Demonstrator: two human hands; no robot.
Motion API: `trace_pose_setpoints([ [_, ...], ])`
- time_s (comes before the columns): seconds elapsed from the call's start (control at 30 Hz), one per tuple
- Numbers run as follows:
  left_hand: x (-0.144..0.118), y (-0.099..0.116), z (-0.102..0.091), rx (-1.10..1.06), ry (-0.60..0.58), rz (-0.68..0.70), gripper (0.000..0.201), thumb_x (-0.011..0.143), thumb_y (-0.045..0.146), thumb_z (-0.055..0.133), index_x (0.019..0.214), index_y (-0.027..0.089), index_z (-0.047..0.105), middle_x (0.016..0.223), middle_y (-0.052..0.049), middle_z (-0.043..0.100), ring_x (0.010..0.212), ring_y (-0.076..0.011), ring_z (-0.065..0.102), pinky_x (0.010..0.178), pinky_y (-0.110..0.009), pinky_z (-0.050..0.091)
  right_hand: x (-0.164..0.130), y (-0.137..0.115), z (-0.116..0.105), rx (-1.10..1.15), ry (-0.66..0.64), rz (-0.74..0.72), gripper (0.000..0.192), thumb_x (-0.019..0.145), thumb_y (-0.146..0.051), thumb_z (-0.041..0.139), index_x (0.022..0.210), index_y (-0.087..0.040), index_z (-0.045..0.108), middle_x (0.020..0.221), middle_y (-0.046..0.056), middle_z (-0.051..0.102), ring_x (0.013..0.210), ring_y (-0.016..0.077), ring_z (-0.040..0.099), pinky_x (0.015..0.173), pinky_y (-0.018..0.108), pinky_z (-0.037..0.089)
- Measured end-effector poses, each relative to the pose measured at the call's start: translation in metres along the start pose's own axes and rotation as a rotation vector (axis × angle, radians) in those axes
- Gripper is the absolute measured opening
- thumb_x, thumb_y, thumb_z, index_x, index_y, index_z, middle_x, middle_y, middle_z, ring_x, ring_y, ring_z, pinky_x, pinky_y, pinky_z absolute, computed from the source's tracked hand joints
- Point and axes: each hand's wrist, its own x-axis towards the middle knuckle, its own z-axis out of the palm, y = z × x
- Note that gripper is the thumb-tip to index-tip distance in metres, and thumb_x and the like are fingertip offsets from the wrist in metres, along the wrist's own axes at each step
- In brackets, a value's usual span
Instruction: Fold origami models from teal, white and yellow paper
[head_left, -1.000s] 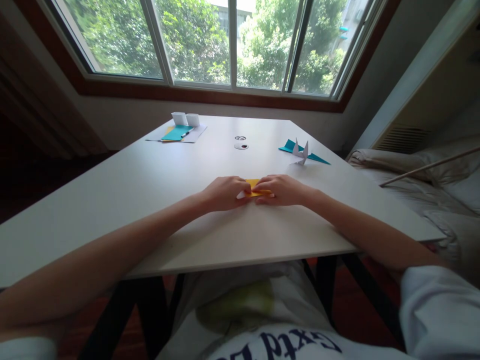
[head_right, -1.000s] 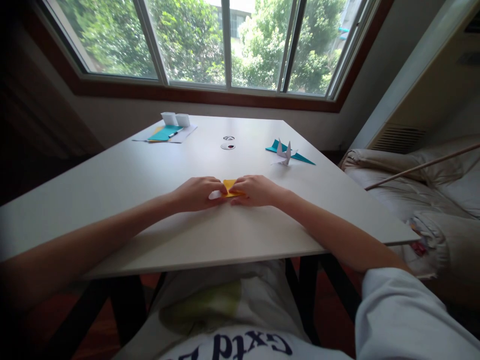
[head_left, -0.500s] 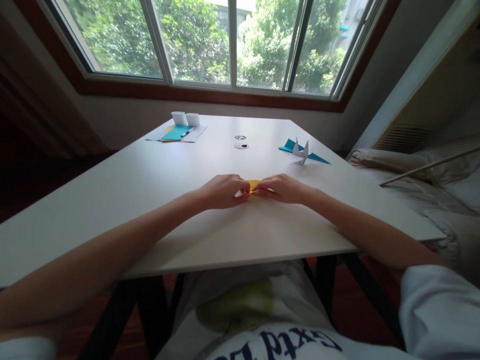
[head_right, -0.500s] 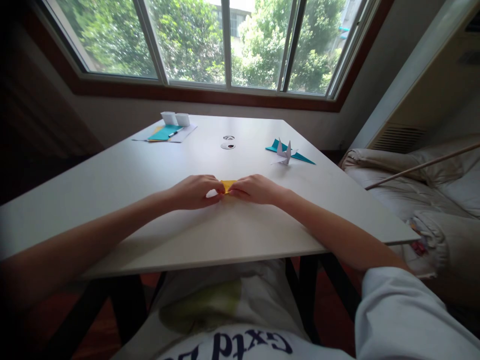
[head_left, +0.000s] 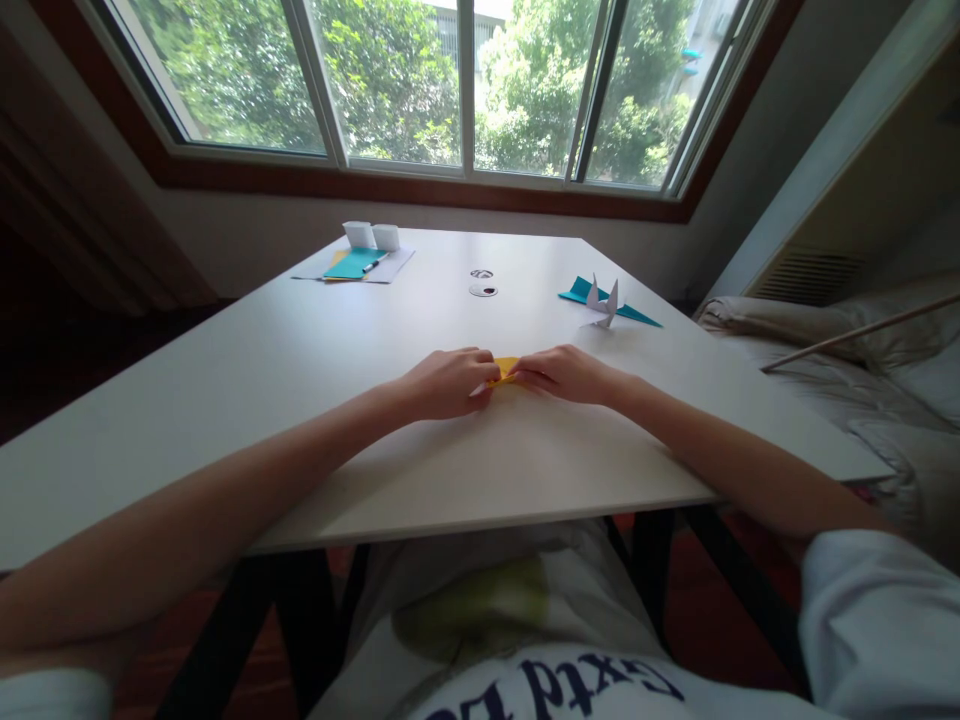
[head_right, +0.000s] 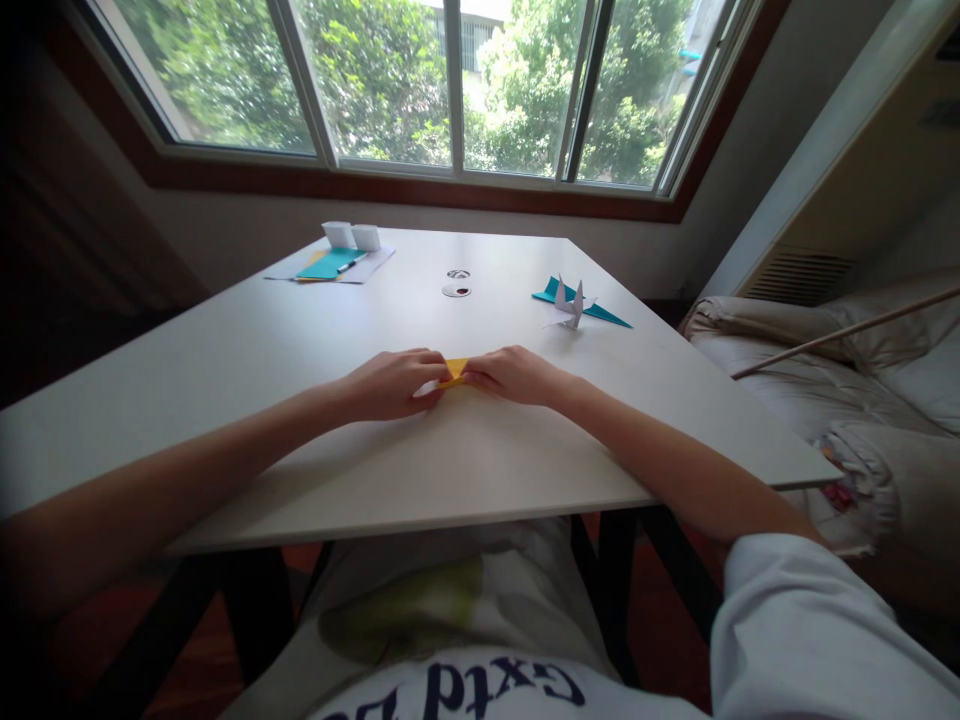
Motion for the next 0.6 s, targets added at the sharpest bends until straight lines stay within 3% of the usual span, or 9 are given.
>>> trace_pose_setpoints([
  [0.2, 0.0011, -0.0006, -0.0014, -0.003, 0.008, 0.007, 0.019, 0.081, 0.022, 0.045, 0.086, 0.020, 0.062, 0.083, -0.004, 0.065, 0.081, -0.0183, 0.059, 0.059, -0.024, 0.042, 0.0007, 0.0018, 0.0016, -0.001, 0.010, 0.029, 0.030, 0.092, -0.029, 0.038, 0.096, -0.016, 0.065, 0.087, 0.007, 0.071, 0.070, 0.0158, 0.063, 0.063, 0.024, 0.041],
  [0.6, 0.0011, -0.0032, -0.0017, -0.036, 0.026, -0.065, 0.026, 0.082, 0.024, 0.042, 0.093, 0.021, 0.065, 0.084, -0.006, 0.065, 0.072, -0.0177, 0.062, 0.059, -0.025, 0.041, -0.0003, 0.0036, -0.0014, 0.116, -0.010, -0.044, 0.023, 0.087, -0.026, 0.047, 0.094, -0.014, 0.065, 0.085, 0.008, 0.067, 0.069, 0.0134, 0.058, 0.063, 0.023, 0.040],
])
